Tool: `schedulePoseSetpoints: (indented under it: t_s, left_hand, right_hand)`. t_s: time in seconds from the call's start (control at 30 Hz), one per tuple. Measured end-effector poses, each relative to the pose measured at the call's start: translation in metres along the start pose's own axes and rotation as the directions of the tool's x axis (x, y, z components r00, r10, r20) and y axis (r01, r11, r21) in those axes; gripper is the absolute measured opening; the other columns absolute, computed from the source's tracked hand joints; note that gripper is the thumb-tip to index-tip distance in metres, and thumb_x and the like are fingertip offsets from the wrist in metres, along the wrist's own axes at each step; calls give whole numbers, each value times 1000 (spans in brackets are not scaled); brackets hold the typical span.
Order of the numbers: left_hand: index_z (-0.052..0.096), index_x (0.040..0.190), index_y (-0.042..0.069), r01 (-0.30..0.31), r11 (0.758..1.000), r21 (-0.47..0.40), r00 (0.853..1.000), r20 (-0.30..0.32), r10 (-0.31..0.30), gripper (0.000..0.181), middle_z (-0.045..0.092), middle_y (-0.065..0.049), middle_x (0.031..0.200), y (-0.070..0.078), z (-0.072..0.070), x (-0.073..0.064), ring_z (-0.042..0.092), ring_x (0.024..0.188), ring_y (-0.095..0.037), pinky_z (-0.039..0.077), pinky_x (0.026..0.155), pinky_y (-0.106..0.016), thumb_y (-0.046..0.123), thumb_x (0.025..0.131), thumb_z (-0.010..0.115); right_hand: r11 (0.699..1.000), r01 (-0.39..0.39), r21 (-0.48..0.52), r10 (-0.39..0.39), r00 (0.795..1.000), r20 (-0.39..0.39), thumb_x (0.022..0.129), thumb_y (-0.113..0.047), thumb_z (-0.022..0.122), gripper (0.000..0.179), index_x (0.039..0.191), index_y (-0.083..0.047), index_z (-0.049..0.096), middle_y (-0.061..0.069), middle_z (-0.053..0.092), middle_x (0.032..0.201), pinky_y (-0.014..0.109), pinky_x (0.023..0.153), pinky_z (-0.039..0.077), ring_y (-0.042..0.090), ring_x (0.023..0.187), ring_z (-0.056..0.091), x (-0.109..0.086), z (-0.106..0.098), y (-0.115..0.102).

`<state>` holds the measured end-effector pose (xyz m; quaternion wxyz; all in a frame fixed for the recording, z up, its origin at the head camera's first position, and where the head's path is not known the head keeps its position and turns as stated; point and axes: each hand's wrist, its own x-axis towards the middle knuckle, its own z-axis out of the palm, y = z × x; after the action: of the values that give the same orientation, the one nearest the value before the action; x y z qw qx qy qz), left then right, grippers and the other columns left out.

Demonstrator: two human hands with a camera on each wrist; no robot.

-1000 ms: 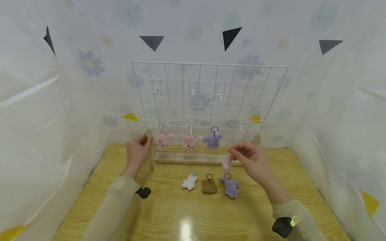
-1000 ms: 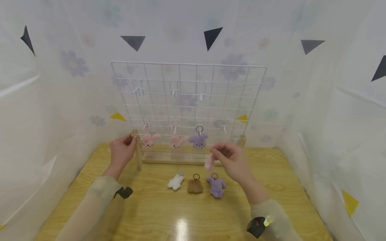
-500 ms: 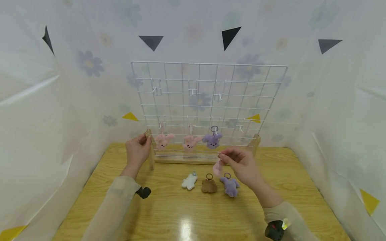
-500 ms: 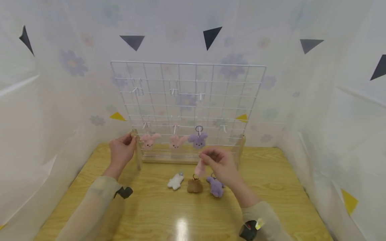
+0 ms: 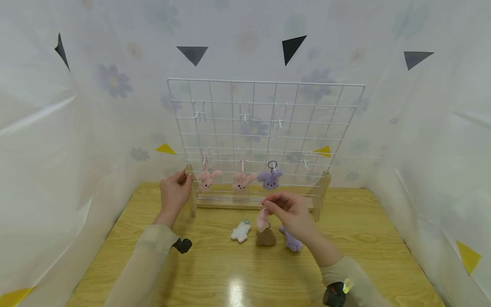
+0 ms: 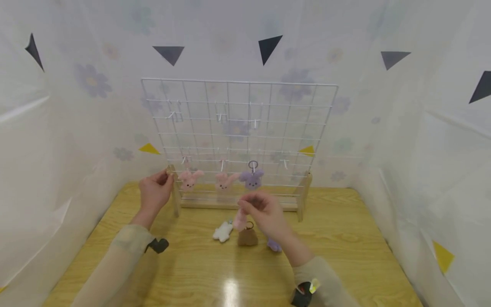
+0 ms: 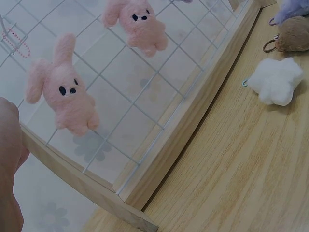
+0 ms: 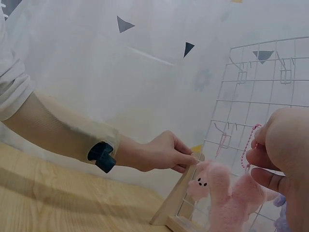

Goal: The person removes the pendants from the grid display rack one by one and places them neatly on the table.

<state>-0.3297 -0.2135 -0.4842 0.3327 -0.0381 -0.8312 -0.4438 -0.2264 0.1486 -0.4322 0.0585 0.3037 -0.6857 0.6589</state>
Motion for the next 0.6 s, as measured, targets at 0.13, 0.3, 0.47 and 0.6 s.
schedulePoseSetpoints:
  t_s: [0.13, 0.3, 0.47, 0.6]
  left_hand:
    - [77, 116, -8, -4, 1000, 0, 1000, -3, 4, 24, 77, -24, 97, 0, 0, 0, 78, 82, -33, 64, 66, -36, 9, 98, 75]
    - [76, 117, -8, -2, 1000, -15, 1000, -1, 2, 25, 77, -25, 98, 1, 0, -1, 78, 83, -35, 62, 66, -26, 8, 99, 74]
    - [76, 117, -7, 2, 1000, -27, 1000, -3, -2, 24, 77, -24, 98, 2, 0, 0, 78, 83, -34, 53, 64, -10, 8, 98, 74]
    - [77, 117, -7, -8, 1000, -11, 1000, -6, 8, 24, 77, -24, 97, 2, -1, 0, 78, 81, -34, 60, 64, -21, 9, 99, 74]
  right_hand:
    - [999, -40, 17, 40, 999, 3, 101, 7, 66, 9, 108, 10, 71, 14, 76, 103, 35, 77, 64, 25, 86, 73, -1, 9, 1]
    - [997, -50, 61, 49, 999, 23, 101, 7, 66, 9, 107, 12, 70, 17, 76, 101, 35, 77, 63, 24, 84, 72, -2, 22, 4]
    - [997, -61, 48, 60, 998, 37, 102, 5, 67, 9, 108, 11, 71, 22, 74, 96, 35, 75, 63, 20, 82, 71, -3, 33, 10]
    - [997, -55, 59, 53, 998, 47, 102, 6, 66, 8, 107, 10, 71, 24, 74, 100, 33, 75, 63, 20, 81, 72, -2, 41, 14]
